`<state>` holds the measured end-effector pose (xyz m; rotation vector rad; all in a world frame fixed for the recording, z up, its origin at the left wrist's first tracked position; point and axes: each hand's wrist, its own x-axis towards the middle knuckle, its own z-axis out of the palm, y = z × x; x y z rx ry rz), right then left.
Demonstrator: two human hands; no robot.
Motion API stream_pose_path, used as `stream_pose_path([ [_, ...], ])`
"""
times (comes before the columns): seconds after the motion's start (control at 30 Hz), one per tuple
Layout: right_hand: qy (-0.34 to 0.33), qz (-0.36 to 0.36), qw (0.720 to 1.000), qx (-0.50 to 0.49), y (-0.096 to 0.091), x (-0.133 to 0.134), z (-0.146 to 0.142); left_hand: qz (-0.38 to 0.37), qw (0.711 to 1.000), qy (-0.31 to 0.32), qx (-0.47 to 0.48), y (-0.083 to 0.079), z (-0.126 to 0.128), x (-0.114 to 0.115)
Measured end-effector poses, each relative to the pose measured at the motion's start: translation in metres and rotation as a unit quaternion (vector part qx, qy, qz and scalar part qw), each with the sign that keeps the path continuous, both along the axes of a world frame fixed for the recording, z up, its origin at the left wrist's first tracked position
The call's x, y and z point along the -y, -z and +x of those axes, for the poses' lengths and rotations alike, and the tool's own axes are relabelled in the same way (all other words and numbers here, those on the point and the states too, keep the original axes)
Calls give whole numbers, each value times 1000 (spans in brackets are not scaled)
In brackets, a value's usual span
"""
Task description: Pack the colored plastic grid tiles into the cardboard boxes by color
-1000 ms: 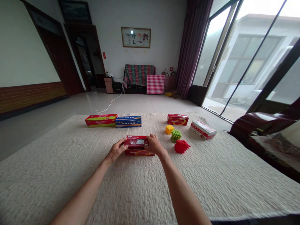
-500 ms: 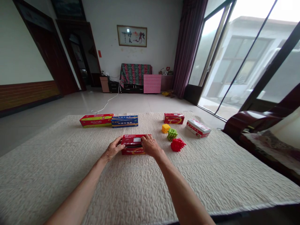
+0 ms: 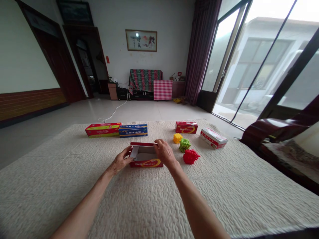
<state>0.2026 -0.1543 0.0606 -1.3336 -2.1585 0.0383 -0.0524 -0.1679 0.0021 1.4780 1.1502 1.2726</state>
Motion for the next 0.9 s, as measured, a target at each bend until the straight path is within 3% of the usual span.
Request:
stream_pose_path([
  [0.17, 133, 95, 976, -145, -4, -21, -4, -4, 1000, -2, -23, 5, -4, -2],
  [0.27, 195, 57, 956, -209, -3, -34, -7, -4, 999, -13, -48, 10, -7, -5],
  [0.37, 175, 21, 952, -251, 1, -43, -11, 0, 998, -14, -56, 12, -9, -8],
  [0.47, 129, 37, 960, -245, 9, -44, -15, -1, 998, -11, -54, 12, -9, -9],
  [0.53, 103, 22, 972, -211, 14, -42, -16, -4, 998, -4, -55, 12, -10, -9],
  [0.7, 62, -112, 989, -71, 26, -37, -11, 2, 996, 9, -90, 11, -12, -12],
  [0.8, 42, -120, 990, -56, 29, -38, -9, 80, 978, -20, -191, 1, -8, -15],
  [0.9, 32, -118, 991, -55, 29, -40, -8, 186, 932, -25, -309, -13, 0, -17],
])
